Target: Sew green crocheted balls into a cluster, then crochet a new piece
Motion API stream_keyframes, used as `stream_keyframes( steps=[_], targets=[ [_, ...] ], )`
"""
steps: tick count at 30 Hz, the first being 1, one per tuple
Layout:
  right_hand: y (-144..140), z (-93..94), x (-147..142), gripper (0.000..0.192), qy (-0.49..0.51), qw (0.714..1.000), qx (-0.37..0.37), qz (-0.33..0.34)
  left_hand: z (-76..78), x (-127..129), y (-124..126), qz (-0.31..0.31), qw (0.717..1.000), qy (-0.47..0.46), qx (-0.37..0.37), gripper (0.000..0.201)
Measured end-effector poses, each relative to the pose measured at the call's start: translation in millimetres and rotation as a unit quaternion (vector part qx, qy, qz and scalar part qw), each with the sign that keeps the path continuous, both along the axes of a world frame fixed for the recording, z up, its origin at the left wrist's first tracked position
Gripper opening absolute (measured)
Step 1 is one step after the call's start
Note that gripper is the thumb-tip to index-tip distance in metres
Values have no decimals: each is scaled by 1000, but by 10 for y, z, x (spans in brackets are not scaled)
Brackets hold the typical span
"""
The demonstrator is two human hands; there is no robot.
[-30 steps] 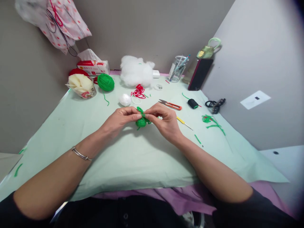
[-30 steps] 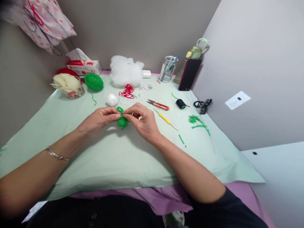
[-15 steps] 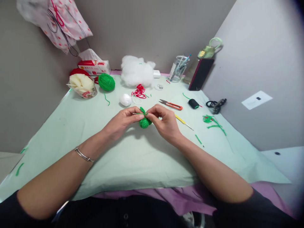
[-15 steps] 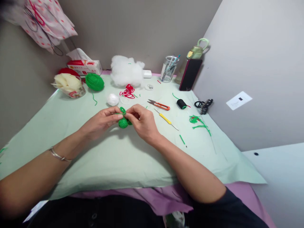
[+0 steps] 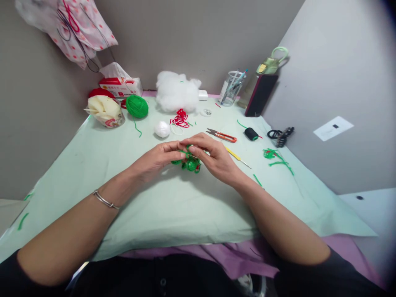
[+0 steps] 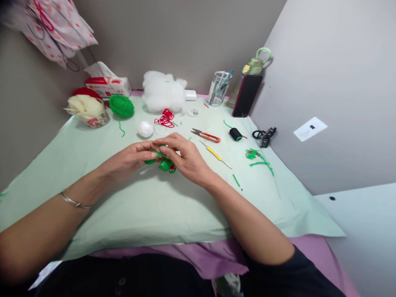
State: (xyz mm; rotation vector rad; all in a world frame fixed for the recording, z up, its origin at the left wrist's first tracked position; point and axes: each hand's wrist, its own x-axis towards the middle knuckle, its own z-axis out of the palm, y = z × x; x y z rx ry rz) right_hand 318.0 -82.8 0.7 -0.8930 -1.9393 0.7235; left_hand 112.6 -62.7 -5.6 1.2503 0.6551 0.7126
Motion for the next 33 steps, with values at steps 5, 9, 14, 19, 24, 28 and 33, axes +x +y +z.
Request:
stream_keyframes(
  steps=[5,9,14,19,24,28,33],
  targets=[
    [-13,60,13,17,21,998,-58,19,-42,-4,14,37,999,24,-10,15],
    [-24,79,28,18,33,991,-121,53,-18,0,14,66,997,28,-19,21],
    [-1,35,25,30,81,987,-134,33,8,9,7,61,997,38,-18,22],
    [31,23,-1,30,110,977,-175,41,28,5,-1,21,998,61,-20,24],
    [102,22,58,26,219,952,-212,-21,88,7,-21,-14,999,44,-28,23],
    [118,30,107,28,292,916,-276,-15,64,19,-39,-53,996,37,-62,21],
    [47,47,33,35,268,897,-342,77,0,46,-53,-55,996,49,-58,21]
  ],
)
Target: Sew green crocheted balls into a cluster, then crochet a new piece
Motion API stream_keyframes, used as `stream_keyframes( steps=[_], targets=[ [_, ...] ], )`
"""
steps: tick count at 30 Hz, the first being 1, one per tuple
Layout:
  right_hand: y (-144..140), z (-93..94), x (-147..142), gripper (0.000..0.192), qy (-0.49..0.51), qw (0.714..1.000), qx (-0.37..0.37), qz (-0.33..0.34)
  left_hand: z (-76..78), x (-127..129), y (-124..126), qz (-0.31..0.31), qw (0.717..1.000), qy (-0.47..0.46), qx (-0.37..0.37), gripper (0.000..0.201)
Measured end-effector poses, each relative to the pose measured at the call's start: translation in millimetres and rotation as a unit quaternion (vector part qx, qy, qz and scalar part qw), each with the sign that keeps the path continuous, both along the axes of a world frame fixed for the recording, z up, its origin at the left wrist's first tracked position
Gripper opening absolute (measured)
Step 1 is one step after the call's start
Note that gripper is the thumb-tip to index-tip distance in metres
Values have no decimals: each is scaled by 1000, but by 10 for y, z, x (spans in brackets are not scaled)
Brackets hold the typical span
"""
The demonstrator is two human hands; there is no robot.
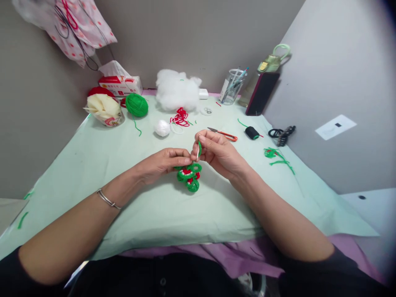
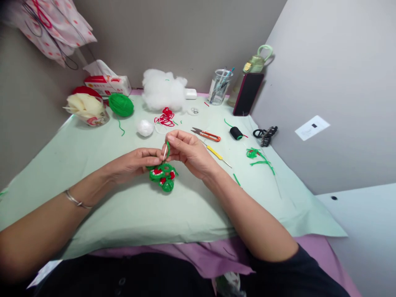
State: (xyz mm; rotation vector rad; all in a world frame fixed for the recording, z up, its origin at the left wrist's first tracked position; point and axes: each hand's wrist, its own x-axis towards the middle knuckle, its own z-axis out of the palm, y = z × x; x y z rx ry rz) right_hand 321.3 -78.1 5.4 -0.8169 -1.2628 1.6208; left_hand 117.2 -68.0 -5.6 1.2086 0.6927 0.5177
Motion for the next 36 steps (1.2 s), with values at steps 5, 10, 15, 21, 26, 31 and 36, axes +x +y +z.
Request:
stream_keyframes(
  steps=[5,10,15,21,26,31,36],
  targets=[
    [7,5,-38,37,27,1000,6,-14,-14,8,-9,-37,999,9,-5,26],
    [35,36,5,36,68,995,-16,-70,10,-45,9,-23,999,-33,-15,40],
    [46,52,28,33,69,992,-27,-103,21,-47,23,16,999,-38,34,42],
    [47,44,39,27,69,993,-14,-98,-32,1,17,91,994,-53,28,23],
    [30,42,30,24,14,992,29,-119,-34,-2,33,148,987,-58,26,23],
    [24,19,-1,17,-53,980,115,-156,-29,-16,74,189,979,-70,28,23],
    [27,8,-5,14,-96,965,146,-194,-24,-33,79,205,975,-85,25,24]
  ],
)
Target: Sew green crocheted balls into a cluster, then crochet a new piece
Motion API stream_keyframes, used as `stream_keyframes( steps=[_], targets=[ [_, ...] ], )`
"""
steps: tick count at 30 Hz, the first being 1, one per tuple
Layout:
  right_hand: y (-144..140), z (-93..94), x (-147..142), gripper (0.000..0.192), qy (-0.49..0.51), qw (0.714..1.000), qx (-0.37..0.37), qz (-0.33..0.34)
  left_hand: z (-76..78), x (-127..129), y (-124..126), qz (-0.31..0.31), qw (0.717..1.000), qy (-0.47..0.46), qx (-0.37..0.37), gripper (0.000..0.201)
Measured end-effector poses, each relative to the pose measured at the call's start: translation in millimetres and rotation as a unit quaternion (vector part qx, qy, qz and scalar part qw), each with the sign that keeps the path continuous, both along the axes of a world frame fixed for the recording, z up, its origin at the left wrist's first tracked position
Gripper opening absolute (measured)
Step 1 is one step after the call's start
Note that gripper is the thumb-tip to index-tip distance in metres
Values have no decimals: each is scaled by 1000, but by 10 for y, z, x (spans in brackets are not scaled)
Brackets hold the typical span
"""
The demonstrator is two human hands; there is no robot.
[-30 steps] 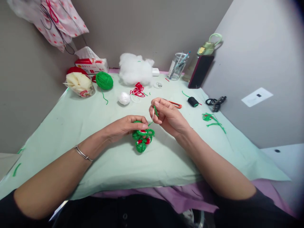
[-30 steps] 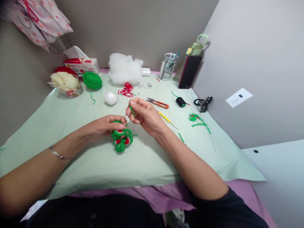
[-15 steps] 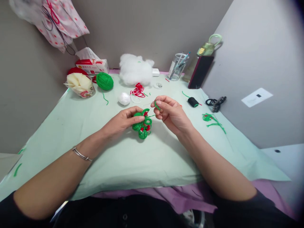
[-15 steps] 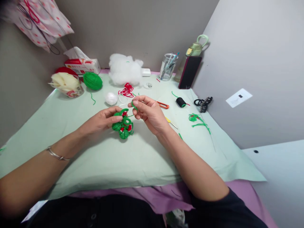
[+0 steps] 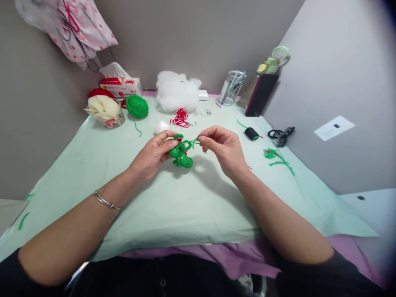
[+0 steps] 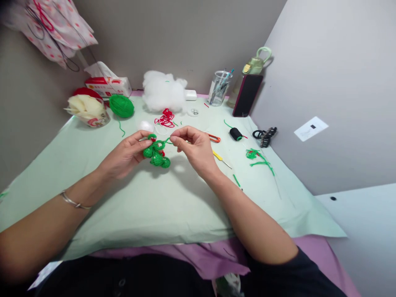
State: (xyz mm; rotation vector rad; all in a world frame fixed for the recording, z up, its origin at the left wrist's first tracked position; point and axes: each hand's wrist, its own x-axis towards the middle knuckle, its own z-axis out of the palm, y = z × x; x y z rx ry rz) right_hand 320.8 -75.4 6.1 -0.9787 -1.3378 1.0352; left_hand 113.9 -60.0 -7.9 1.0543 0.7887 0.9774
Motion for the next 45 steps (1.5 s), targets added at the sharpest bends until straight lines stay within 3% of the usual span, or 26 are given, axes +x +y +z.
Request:
stream_keyframes(
  steps=[24,33,45],
  targets=[
    [4,-31,-2,12,-32,998,22,-42,22,12,-14,-11,999,-19,-23,27],
    [-30,-34,-38,12,-93,991,52,-82,-7,10,-5,3,1000,-21,-9,21],
    [23,-148,-23,8,-137,989,42,-32,24,48,-41,37,999,-26,-8,24]
  ],
)
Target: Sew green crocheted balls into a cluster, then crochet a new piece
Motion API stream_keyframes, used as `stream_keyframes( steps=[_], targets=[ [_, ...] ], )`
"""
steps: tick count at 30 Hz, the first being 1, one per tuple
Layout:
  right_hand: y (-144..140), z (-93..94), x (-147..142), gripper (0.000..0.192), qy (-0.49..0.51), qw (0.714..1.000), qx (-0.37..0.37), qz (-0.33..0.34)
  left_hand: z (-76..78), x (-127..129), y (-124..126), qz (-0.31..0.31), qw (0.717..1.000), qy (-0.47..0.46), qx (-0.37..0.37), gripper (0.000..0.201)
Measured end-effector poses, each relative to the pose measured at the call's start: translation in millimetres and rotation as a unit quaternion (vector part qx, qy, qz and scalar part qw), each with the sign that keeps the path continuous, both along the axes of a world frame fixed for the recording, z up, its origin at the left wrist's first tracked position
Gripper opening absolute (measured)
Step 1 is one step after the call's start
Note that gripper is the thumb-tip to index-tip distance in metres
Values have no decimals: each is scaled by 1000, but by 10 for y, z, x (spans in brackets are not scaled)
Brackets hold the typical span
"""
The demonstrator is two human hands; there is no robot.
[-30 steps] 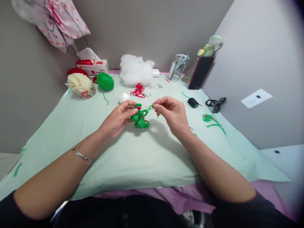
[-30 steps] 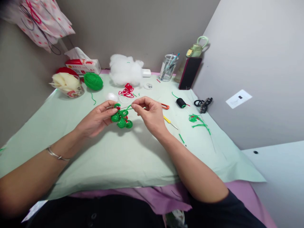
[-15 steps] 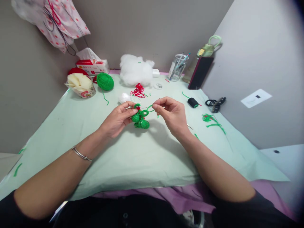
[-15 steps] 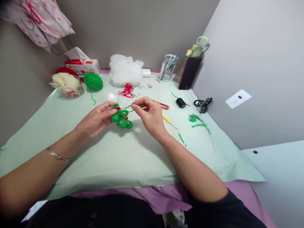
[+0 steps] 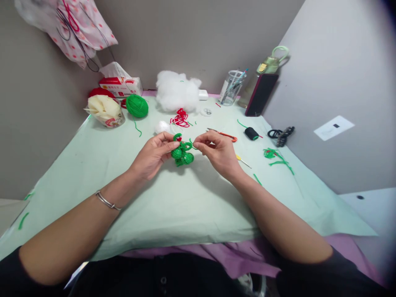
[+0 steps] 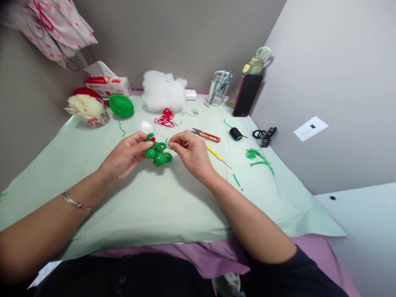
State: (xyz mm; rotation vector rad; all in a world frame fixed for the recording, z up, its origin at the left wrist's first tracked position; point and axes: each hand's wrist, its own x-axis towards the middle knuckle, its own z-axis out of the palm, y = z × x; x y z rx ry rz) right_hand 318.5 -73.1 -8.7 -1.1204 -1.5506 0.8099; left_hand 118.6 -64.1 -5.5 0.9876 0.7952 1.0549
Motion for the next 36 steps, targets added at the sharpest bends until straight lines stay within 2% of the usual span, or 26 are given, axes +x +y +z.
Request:
stream_keyframes(
  steps=[5,9,14,20,23,29,34,36],
  targets=[
    [13,5,7,11,16,998,-44,47,-31,31,-29,-2,1000,21,13,23],
    [-11,18,-20,11,28,996,-63,58,-60,43,-36,4,999,42,31,22],
    [-41,27,-65,12,37,994,-79,72,-90,61,-45,-17,998,52,41,25],
    [-29,28,-83,10,55,986,-118,108,-91,85,-58,-3,998,42,50,20],
    [-34,14,-95,16,80,978,-143,126,-83,78,-52,2,997,54,56,18],
    [-50,47,-59,35,152,960,-176,155,-29,52,-60,-48,997,62,28,20],
    [-12,93,32,31,89,980,-130,126,36,44,-79,-95,993,61,-38,24],
    [-6,102,48,28,69,981,-121,135,35,42,-81,-123,989,73,-46,23]
  ],
)
